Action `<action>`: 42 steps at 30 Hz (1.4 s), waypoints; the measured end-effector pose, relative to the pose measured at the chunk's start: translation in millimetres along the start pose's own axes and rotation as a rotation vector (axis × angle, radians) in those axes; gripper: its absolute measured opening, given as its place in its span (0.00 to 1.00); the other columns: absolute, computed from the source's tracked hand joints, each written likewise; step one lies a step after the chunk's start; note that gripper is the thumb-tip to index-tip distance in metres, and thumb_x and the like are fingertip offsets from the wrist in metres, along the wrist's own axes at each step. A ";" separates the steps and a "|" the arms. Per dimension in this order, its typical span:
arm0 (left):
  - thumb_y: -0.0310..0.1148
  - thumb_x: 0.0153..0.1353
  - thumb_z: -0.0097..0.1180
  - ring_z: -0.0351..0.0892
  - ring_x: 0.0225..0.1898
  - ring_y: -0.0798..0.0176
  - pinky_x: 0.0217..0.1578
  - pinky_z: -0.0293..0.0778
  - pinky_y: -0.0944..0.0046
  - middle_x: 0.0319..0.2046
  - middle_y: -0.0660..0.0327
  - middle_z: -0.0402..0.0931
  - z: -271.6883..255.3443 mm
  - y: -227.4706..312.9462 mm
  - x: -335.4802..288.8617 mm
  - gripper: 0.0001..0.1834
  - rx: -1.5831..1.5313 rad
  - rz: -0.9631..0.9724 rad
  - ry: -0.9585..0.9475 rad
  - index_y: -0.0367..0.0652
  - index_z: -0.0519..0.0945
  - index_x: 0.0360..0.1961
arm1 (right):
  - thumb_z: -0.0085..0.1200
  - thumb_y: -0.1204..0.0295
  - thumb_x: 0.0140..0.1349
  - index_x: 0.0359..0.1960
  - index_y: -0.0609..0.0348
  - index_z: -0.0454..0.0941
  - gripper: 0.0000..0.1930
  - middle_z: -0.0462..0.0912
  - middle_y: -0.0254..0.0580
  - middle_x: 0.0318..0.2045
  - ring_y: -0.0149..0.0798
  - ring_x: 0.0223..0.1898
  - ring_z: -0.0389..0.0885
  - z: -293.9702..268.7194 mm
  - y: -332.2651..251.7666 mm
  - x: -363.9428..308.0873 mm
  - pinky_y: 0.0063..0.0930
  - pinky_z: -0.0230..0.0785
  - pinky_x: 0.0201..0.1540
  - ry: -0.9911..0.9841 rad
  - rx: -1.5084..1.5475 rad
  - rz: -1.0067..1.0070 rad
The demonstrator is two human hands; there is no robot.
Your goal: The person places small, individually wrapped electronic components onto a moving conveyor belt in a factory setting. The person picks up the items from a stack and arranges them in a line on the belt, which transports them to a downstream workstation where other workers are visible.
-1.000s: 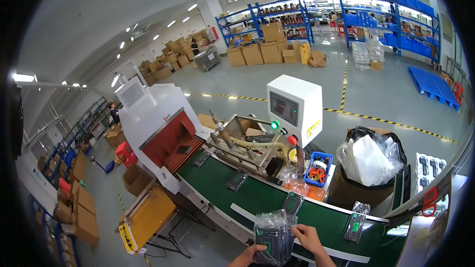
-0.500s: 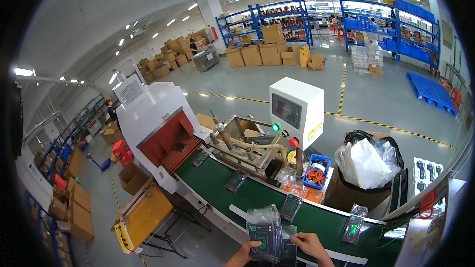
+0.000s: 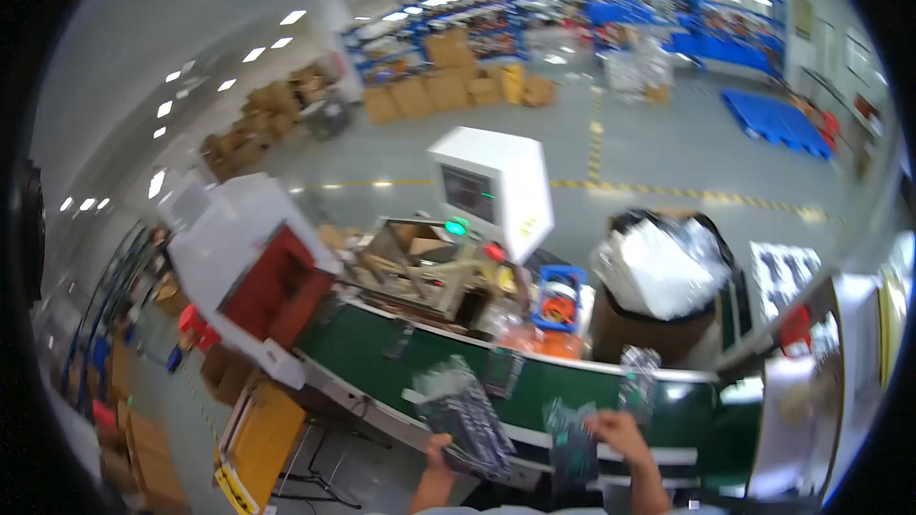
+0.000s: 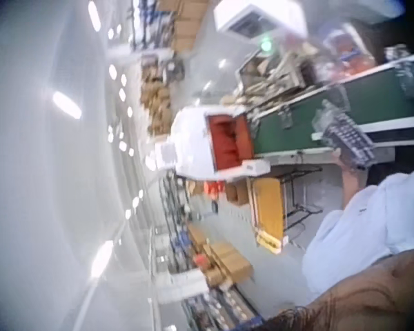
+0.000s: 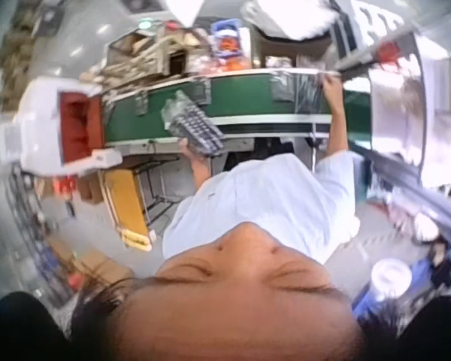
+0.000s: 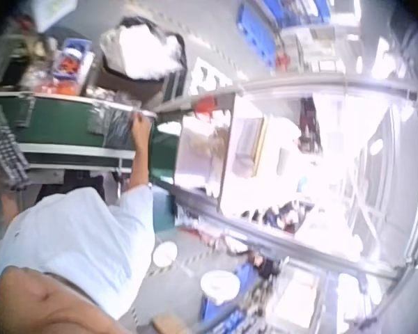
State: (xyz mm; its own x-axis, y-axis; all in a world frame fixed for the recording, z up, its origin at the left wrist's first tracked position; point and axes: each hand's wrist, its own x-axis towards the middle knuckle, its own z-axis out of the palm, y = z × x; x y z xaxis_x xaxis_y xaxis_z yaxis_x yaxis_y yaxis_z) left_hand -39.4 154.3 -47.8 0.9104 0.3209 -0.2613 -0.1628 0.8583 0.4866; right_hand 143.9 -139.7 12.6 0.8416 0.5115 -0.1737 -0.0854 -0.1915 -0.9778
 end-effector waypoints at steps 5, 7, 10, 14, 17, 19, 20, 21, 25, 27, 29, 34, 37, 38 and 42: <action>0.48 0.41 0.51 0.75 0.40 0.52 0.42 0.74 0.54 0.46 0.49 0.70 69.9 10.8 -16.6 0.39 -0.003 0.175 0.031 0.35 0.63 0.54 | 0.49 0.70 0.57 0.29 0.66 0.75 0.10 0.74 0.41 0.19 0.32 0.23 0.72 -115.4 24.4 10.8 0.25 0.64 0.29 0.567 -0.280 -0.116; 0.54 0.43 0.51 0.75 0.40 0.52 0.41 0.75 0.54 0.46 0.48 0.70 74.6 3.0 -17.0 0.41 0.040 0.177 -0.007 0.37 0.62 0.55 | 0.49 0.70 0.57 0.28 0.66 0.75 0.10 0.73 0.42 0.18 0.33 0.22 0.72 -169.5 35.2 5.0 0.26 0.63 0.28 0.760 -0.416 -0.107; 0.55 0.44 0.51 0.75 0.41 0.52 0.41 0.75 0.53 0.45 0.50 0.71 83.1 -7.0 -22.5 0.40 -0.010 0.129 0.071 0.39 0.63 0.55 | 0.47 0.68 0.57 0.31 0.61 0.77 0.10 0.78 0.51 0.24 0.48 0.29 0.78 -230.1 66.9 -3.7 0.35 0.67 0.32 0.902 -0.572 -0.060; 0.54 0.44 0.52 0.75 0.42 0.49 0.40 0.76 0.50 0.43 0.50 0.73 71.9 -11.0 -22.0 0.38 0.040 0.073 0.037 0.40 0.65 0.53 | 0.48 0.68 0.56 0.28 0.63 0.76 0.10 0.77 0.51 0.25 0.50 0.30 0.77 -260.7 117.4 8.7 0.38 0.66 0.33 0.871 -0.714 0.018; 0.50 0.42 0.54 0.75 0.41 0.48 0.40 0.75 0.49 0.42 0.50 0.73 72.1 -10.2 -19.5 0.36 0.053 0.040 0.041 0.39 0.66 0.51 | 0.47 0.69 0.55 0.27 0.63 0.76 0.10 0.78 0.51 0.25 0.50 0.31 0.77 -256.1 145.7 29.9 0.38 0.67 0.34 0.854 -0.739 0.014; 0.47 0.40 0.55 0.75 0.41 0.47 0.41 0.75 0.49 0.42 0.50 0.73 73.1 -10.8 -18.9 0.35 0.053 -0.002 0.051 0.38 0.67 0.50 | 0.47 0.69 0.55 0.28 0.62 0.77 0.10 0.78 0.52 0.26 0.50 0.32 0.78 -257.5 175.5 43.6 0.36 0.67 0.35 0.848 -0.698 -0.001; 0.46 0.39 0.55 0.75 0.41 0.47 0.41 0.75 0.48 0.42 0.50 0.73 72.6 -10.6 -20.8 0.35 0.039 -0.008 0.075 0.38 0.68 0.49 | 0.48 0.68 0.54 0.29 0.62 0.77 0.10 0.78 0.53 0.26 0.51 0.33 0.77 -249.6 183.3 55.6 0.37 0.67 0.36 0.812 -0.604 0.046; 0.44 0.38 0.55 0.75 0.40 0.47 0.41 0.74 0.47 0.41 0.49 0.74 72.3 -12.7 -21.5 0.34 0.022 -0.028 0.094 0.37 0.69 0.48 | 0.50 0.67 0.53 0.29 0.62 0.78 0.10 0.78 0.53 0.27 0.52 0.35 0.77 -246.0 190.6 61.0 0.38 0.67 0.38 0.792 -0.516 0.102; 0.40 0.37 0.54 0.75 0.41 0.45 0.43 0.74 0.46 0.42 0.48 0.73 61.2 -21.8 -25.9 0.33 -0.011 -0.068 0.116 0.36 0.69 0.48 | 0.51 0.64 0.52 0.28 0.59 0.79 0.12 0.76 0.57 0.26 0.55 0.33 0.74 -211.2 228.3 87.2 0.41 0.65 0.39 0.837 -0.633 0.102; 0.38 0.37 0.53 0.75 0.41 0.45 0.43 0.73 0.47 0.43 0.48 0.73 55.9 -22.3 -28.6 0.33 -0.014 -0.075 0.140 0.36 0.69 0.49 | 0.49 0.63 0.53 0.27 0.58 0.79 0.12 0.73 0.60 0.27 0.56 0.33 0.72 -186.2 230.1 96.7 0.45 0.64 0.37 0.865 -0.679 0.131; 0.37 0.37 0.53 0.75 0.42 0.45 0.43 0.73 0.47 0.43 0.48 0.73 63.5 -22.9 -32.4 0.33 -0.035 -0.073 0.130 0.36 0.69 0.49 | 0.49 0.64 0.53 0.25 0.61 0.79 0.13 0.72 0.58 0.23 0.56 0.31 0.72 -167.1 229.6 102.6 0.44 0.64 0.36 0.937 -0.707 0.077; 0.36 0.38 0.52 0.76 0.40 0.44 0.41 0.75 0.46 0.41 0.46 0.74 54.0 -20.1 -36.1 0.31 0.060 -0.067 0.212 0.33 0.68 0.48 | 0.49 0.63 0.55 0.29 0.58 0.80 0.12 0.74 0.52 0.27 0.52 0.32 0.73 -133.6 218.8 108.1 0.41 0.65 0.37 0.943 -0.673 0.060; 0.34 0.39 0.51 0.77 0.40 0.46 0.42 0.75 0.48 0.42 0.46 0.74 47.7 -16.5 -40.1 0.30 0.086 -0.106 0.200 0.33 0.69 0.48 | 0.49 0.60 0.56 0.33 0.60 0.78 0.15 0.73 0.52 0.32 0.52 0.36 0.73 -113.4 202.9 110.3 0.42 0.66 0.39 0.823 -0.675 0.098; 0.34 0.39 0.51 0.77 0.40 0.46 0.43 0.75 0.49 0.42 0.46 0.74 45.3 -13.8 -43.0 0.30 0.091 -0.121 0.207 0.33 0.69 0.48 | 0.49 0.58 0.56 0.34 0.62 0.77 0.17 0.73 0.54 0.33 0.53 0.37 0.72 -101.9 188.9 107.9 0.43 0.65 0.40 0.791 -0.688 0.072; 0.32 0.45 0.50 0.76 0.42 0.50 0.44 0.73 0.52 0.42 0.49 0.74 45.8 -6.5 -48.8 0.26 0.080 -0.176 0.106 0.33 0.70 0.48 | 0.48 0.56 0.57 0.34 0.66 0.74 0.21 0.72 0.57 0.31 0.56 0.39 0.71 -49.7 123.5 91.6 0.43 0.65 0.41 0.790 -0.771 0.069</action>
State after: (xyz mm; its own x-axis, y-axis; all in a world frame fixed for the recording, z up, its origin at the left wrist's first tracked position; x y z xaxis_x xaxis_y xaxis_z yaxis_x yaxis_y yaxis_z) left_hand -65.3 114.7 0.0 0.8761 0.2128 -0.4326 0.0299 0.8717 0.4892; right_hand 236.9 -158.1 -118.3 0.9749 -0.1467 0.1676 -0.0213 -0.8103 -0.5856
